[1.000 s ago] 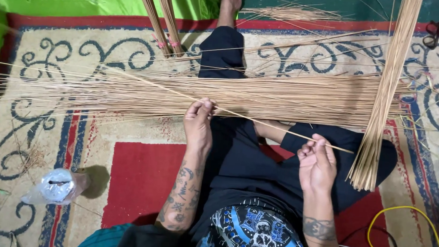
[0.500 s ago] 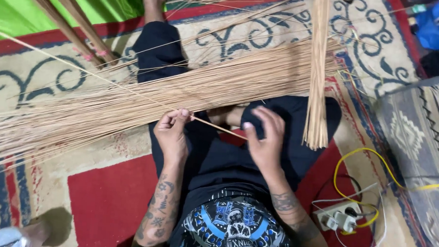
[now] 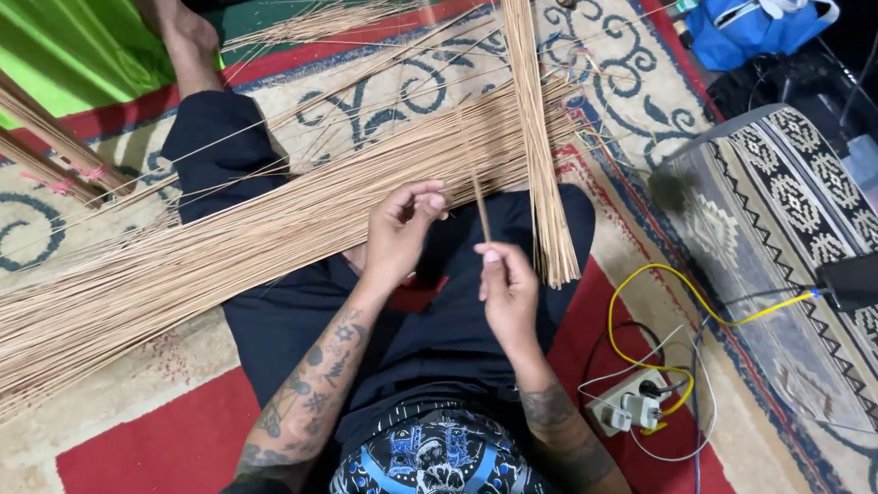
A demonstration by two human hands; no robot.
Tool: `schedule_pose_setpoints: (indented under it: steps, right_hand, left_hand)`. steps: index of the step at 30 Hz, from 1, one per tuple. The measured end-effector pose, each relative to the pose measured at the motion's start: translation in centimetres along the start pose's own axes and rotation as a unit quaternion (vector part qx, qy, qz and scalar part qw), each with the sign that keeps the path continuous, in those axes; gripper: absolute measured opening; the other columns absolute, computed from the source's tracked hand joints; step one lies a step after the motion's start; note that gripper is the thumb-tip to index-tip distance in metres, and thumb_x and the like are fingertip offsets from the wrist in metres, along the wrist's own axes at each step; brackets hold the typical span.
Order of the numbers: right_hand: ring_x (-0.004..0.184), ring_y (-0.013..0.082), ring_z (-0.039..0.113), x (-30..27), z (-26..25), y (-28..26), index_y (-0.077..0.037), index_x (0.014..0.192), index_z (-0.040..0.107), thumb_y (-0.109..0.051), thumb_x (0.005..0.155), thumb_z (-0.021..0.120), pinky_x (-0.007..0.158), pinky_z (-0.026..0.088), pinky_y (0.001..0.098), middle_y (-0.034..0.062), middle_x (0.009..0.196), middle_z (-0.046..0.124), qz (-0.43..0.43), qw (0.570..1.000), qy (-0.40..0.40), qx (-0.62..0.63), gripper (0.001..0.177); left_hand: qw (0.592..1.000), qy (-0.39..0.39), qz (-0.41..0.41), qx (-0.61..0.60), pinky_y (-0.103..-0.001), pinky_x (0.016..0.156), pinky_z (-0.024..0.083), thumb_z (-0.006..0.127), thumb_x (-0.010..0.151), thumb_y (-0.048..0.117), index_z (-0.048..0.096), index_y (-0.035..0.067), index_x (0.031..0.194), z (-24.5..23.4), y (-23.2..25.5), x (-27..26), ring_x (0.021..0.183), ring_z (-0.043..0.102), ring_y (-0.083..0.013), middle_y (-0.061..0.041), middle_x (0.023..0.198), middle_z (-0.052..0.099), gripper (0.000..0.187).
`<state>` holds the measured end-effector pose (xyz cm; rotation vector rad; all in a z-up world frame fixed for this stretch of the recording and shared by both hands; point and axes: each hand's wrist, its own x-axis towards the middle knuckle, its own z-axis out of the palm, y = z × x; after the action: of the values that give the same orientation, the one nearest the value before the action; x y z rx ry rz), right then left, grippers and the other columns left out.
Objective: Weaving thin wooden sticks together to create a large mat or screen while sitting on the floor.
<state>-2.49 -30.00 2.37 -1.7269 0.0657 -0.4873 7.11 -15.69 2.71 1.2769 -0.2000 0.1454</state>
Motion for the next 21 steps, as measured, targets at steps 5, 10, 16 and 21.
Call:
schedule_pose_setpoints:
  steps: [5, 10, 16, 21]
  right_hand:
    - [0.088, 0.0254, 0.068, 3.5, -4.7, 2.1, -0.007, 0.114, 0.075, -0.005, 0.103, 0.061, 0.082, 0.053, 0.0388, 0.0153, 0.093, 0.071, -0.088, 0.969, 0.146, -0.181, 0.017]
    - [0.076, 0.0365, 0.06, 5.7, -8.0, 3.2, 0.002, 0.12, 0.074, -0.008, 0.102, 0.066, 0.075, 0.05, 0.0433, 0.0232, 0.082, 0.058, -0.146, 0.925, 0.196, -0.29, 0.022]
    - [0.078, 0.0393, 0.068, 7.8, -9.1, 6.9, -0.004, 0.115, 0.078, -0.015, 0.102, 0.069, 0.068, 0.056, 0.0421, 0.0169, 0.087, 0.064, -0.148, 0.897, 0.157, -0.386, 0.019]
    - [0.072, 0.0384, 0.069, 9.4, -8.0, 8.6, -0.011, 0.115, 0.08, -0.022, 0.103, 0.063, 0.062, 0.056, 0.0462, 0.0151, 0.077, 0.063, -0.128, 0.882, 0.097, -0.444, 0.022]
  left_hand:
    - [0.983, -0.026, 0.027, 0.182, -0.033, 0.082, 0.057, 0.08, 0.091, 0.015, 0.077, 0.014, 0.109, -3.6, 0.1, 0.2, 0.09, 0.072, -0.0178, -0.005, 0.094, 0.078, 0.018]
    - [0.873, -0.012, 0.158, 0.462, -0.039, 0.092, 0.052, 0.077, 0.094, 0.017, 0.077, 0.013, 0.1, -11.4, -0.9, -0.9, 0.095, 0.069, -0.0277, -0.003, 0.094, 0.076, 0.008]
    - [0.786, 0.062, 0.181, 0.588, -0.034, 0.087, 0.047, 0.078, 0.089, 0.02, 0.077, 0.022, 0.099, -15.4, -4.2, -3.2, 0.102, 0.062, -0.0198, 0.005, 0.092, 0.07, 0.01]
    - [0.776, 0.045, 0.16, 0.609, -0.036, 0.09, 0.045, 0.082, 0.08, 0.02, 0.079, 0.02, 0.1, -15.9, -4.9, -2.7, 0.109, 0.059, -0.0212, 0.004, 0.1, 0.071, 0.02]
